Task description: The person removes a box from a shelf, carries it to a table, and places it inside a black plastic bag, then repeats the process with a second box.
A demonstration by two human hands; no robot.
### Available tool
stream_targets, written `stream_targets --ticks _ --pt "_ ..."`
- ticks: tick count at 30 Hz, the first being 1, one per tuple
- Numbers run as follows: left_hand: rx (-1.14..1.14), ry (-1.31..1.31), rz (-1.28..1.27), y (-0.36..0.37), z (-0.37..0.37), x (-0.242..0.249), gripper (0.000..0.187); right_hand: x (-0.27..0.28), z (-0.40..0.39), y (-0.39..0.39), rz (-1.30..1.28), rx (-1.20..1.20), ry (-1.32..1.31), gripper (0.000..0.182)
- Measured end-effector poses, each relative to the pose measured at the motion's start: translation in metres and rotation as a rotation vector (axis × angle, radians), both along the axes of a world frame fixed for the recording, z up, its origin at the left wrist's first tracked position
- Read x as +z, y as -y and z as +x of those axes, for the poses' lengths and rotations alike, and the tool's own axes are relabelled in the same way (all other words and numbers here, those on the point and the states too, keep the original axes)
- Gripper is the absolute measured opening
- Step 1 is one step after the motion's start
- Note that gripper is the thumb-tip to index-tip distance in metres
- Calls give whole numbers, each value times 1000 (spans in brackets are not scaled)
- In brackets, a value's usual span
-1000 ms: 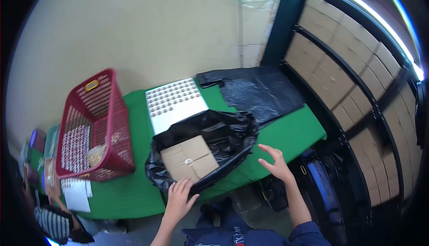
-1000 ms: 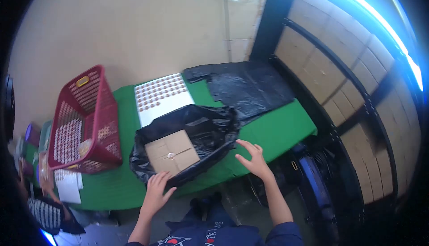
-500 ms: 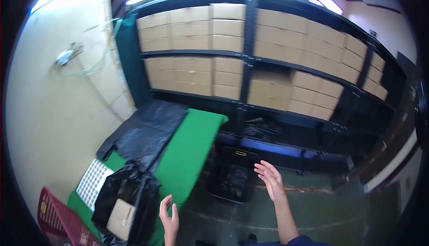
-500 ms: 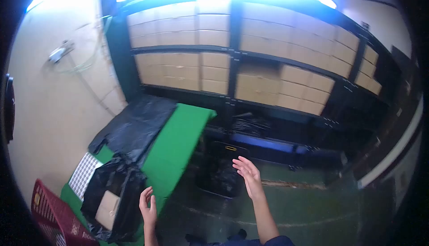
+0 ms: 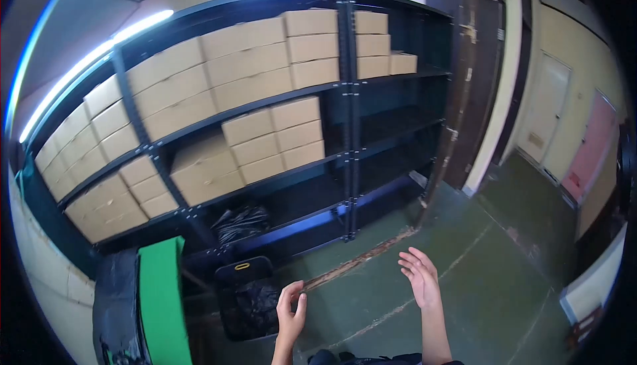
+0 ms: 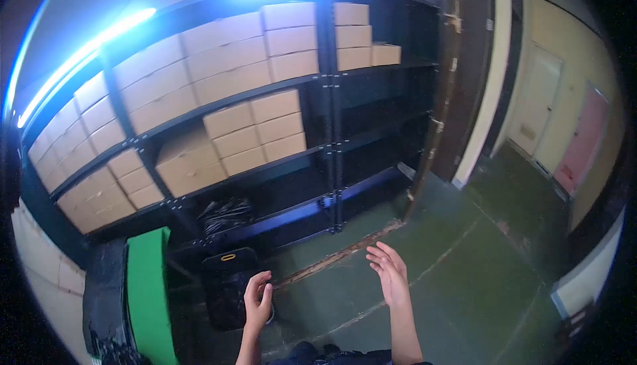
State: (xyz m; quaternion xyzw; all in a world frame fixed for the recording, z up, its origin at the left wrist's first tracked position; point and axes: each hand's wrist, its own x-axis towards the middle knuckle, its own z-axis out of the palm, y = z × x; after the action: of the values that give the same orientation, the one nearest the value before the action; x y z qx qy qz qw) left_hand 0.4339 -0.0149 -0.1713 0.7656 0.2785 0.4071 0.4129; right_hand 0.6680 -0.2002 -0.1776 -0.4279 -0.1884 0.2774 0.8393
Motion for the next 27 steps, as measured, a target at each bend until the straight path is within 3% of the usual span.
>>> stream_targets --ticks 10,22,27 --pt "-227 -58 -98 -62 122 -30 20 -29 65 33 10 -317 -123 38" --pt "-262 7 -126 -194 277 -33 16 -9 218 -73 56 -456 -64 36" --pt "-341 -15 -182 -227 346 -48 16 -7 258 -99 -48 -461 -72 35"
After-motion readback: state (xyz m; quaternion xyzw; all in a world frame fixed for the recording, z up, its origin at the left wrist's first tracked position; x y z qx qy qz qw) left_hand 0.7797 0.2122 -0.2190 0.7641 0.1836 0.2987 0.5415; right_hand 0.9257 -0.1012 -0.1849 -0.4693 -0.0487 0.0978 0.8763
